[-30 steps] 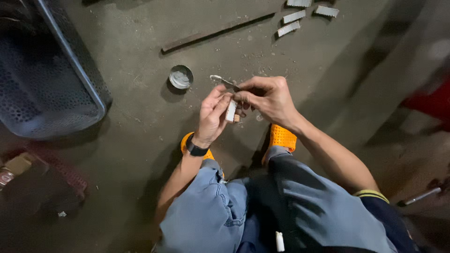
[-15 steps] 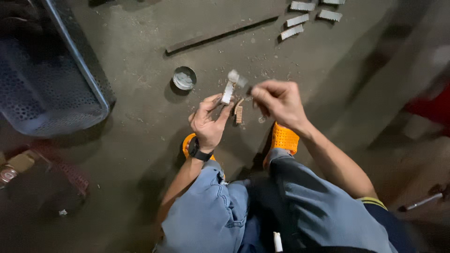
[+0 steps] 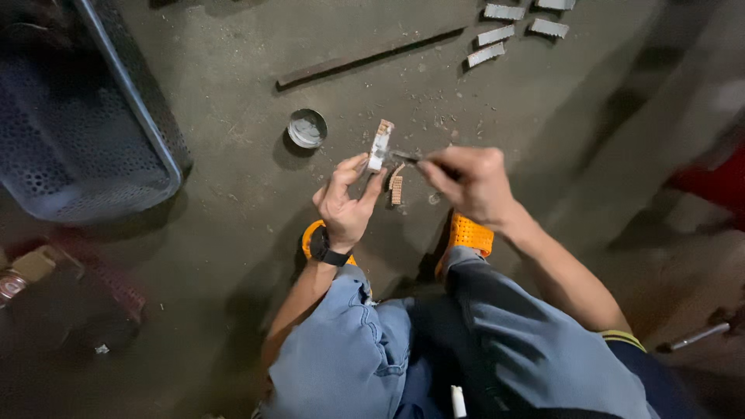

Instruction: The person repeatedly picks up small curved pieces from a basket, applies a white paste from a small metal cup using a small tool, and places the treated pieces onto a metal rod. The person works one piece at a time, stacking them on the rod as they finish.

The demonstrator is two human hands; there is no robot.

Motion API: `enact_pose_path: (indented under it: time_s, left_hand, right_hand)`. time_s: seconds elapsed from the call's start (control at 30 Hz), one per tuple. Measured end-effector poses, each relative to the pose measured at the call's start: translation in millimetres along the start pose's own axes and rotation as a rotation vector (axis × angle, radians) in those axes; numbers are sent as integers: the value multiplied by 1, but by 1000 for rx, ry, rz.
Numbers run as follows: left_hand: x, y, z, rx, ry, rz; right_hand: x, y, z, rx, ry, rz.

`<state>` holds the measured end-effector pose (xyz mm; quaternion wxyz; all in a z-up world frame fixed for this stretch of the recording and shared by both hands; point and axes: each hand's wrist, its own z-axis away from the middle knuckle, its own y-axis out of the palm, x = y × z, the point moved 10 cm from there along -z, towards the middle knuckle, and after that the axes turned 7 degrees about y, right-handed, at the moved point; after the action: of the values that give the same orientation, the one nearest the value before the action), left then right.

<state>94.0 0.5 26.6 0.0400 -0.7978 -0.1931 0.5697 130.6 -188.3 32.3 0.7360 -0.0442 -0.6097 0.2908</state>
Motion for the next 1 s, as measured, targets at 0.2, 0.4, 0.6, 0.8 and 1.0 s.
enact_pose_path:
  time_s: [0.2,0.4,0.6,0.8,1.0]
  left_hand:
    - [-4,8,8,55,81,-9]
    - [-3,8,-8,28,2,52]
    - [18,13,-85,189,-137,-6]
    - [56,124,-267,404,168,-280]
    - [175,269,-330,331,87,-129]
  right_hand:
    - [-11,-1,-8,-70,68,41]
    - [-39,-31,-12,-228,242,-75]
    - [-96,-48,4,-307,366,-150]
    - [-146,26,27,-164,491,-271]
    - [-157,33,22,-15,508,-331]
